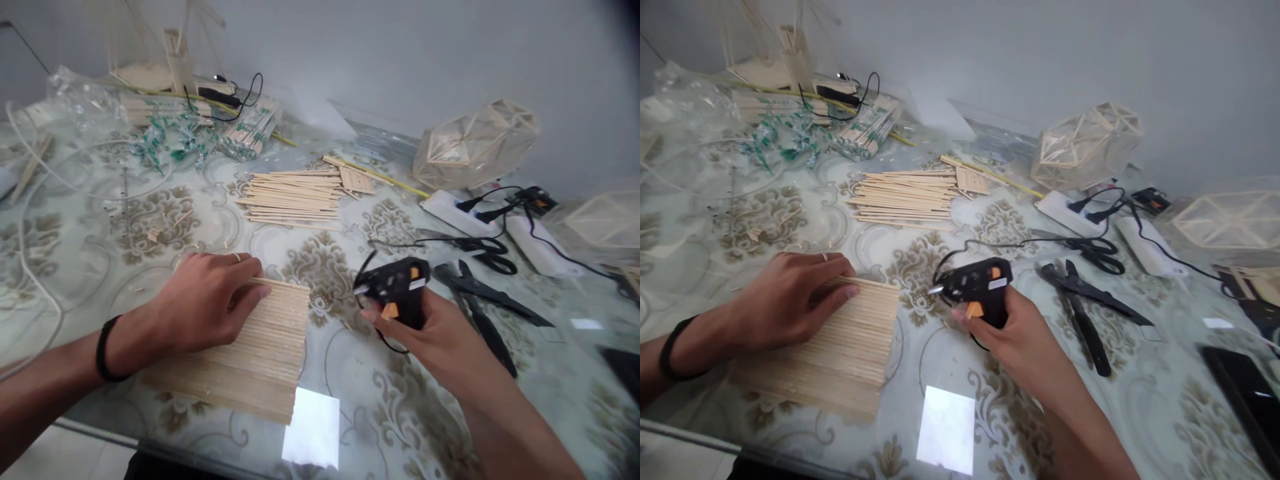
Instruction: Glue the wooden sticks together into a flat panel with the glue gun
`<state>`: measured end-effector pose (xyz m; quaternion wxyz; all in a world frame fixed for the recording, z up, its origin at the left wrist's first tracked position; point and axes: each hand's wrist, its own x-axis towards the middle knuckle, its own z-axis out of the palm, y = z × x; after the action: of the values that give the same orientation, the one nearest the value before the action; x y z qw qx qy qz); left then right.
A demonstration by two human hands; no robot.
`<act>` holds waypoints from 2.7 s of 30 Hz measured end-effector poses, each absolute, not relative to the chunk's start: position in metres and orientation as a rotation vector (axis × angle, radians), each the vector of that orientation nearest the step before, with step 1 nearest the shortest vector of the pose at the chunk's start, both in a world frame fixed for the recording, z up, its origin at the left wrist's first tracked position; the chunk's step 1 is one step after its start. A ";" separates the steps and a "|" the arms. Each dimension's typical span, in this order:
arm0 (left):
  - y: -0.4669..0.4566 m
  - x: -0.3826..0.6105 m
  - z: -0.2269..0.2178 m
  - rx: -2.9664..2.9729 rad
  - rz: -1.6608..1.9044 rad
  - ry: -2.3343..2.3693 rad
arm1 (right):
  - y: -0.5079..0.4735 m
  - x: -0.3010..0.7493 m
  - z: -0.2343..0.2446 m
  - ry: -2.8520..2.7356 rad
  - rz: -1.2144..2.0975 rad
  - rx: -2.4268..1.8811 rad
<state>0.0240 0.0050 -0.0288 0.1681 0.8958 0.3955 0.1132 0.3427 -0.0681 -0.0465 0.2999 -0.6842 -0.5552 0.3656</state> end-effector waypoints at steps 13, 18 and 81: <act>0.005 0.024 -0.031 2.557 0.207 1.152 | -0.079 0.344 -0.035 -1.292 1.436 -1.369; 0.006 0.025 -0.030 2.532 0.168 1.162 | -0.082 0.336 -0.036 -1.406 1.442 -1.298; 0.004 0.023 -0.022 2.424 0.375 1.083 | -0.082 0.315 -0.039 -2.025 1.136 -1.373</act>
<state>0.0233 0.0036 -0.0218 0.2284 0.8802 0.3932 0.1360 0.3146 -0.0822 -0.0387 0.2203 -0.4965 -0.7323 0.4108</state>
